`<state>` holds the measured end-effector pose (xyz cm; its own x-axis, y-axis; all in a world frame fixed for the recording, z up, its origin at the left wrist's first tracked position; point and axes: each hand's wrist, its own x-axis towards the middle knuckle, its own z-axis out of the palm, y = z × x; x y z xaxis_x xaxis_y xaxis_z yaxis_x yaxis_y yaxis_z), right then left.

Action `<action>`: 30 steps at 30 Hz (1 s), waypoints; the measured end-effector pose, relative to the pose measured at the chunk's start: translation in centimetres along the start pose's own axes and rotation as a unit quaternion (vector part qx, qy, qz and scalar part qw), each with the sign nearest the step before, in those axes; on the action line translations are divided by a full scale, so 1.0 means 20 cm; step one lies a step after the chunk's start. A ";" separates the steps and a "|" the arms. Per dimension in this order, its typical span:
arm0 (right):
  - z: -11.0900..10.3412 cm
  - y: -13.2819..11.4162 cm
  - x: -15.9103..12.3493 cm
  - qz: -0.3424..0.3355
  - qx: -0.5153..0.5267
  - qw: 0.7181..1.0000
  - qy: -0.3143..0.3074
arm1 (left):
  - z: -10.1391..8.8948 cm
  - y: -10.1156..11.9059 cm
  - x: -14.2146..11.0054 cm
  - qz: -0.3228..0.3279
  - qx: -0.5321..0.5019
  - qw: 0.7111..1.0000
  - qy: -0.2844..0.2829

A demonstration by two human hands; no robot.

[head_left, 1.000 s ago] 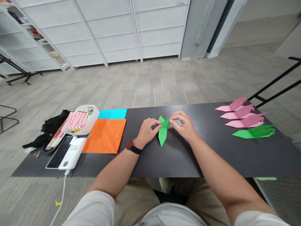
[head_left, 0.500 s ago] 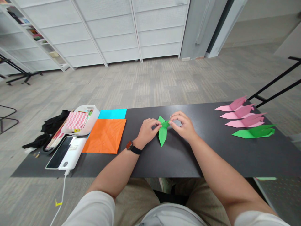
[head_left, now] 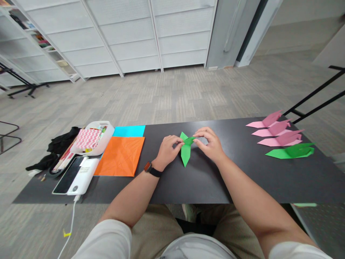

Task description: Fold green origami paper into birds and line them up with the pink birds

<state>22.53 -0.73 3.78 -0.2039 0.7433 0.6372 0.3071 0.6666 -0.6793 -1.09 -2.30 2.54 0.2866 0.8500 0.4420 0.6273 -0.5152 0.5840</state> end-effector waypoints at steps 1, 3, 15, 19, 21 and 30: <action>0.00 0.00 0.00 -0.001 -0.001 1.000 0.001 | 0.00 0.00 0.00 -0.001 0.000 1.000 -0.001; 0.00 -0.01 0.00 0.000 -0.003 1.000 0.003 | 0.00 0.01 0.00 -0.002 0.001 1.000 -0.001; -0.01 0.01 0.00 0.017 -0.003 1.000 0.006 | -0.01 0.01 0.00 -0.001 -0.001 1.000 0.023; -0.01 0.00 0.00 0.015 -0.003 1.000 0.011 | -0.01 0.01 0.00 -0.008 -0.008 0.999 0.042; -0.01 -0.01 0.00 0.018 -0.004 1.000 0.011 | -0.01 0.00 0.00 -0.007 -0.010 0.999 0.043; -0.01 -0.01 0.00 0.010 -0.004 1.000 0.010 | 0.00 -0.01 0.00 0.006 -0.011 0.999 0.039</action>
<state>22.52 -0.87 4.07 -0.1794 0.7550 0.6307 0.3175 0.6513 -0.6892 -1.24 -2.24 2.44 0.2358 0.8335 0.4997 0.6088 -0.5275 0.5926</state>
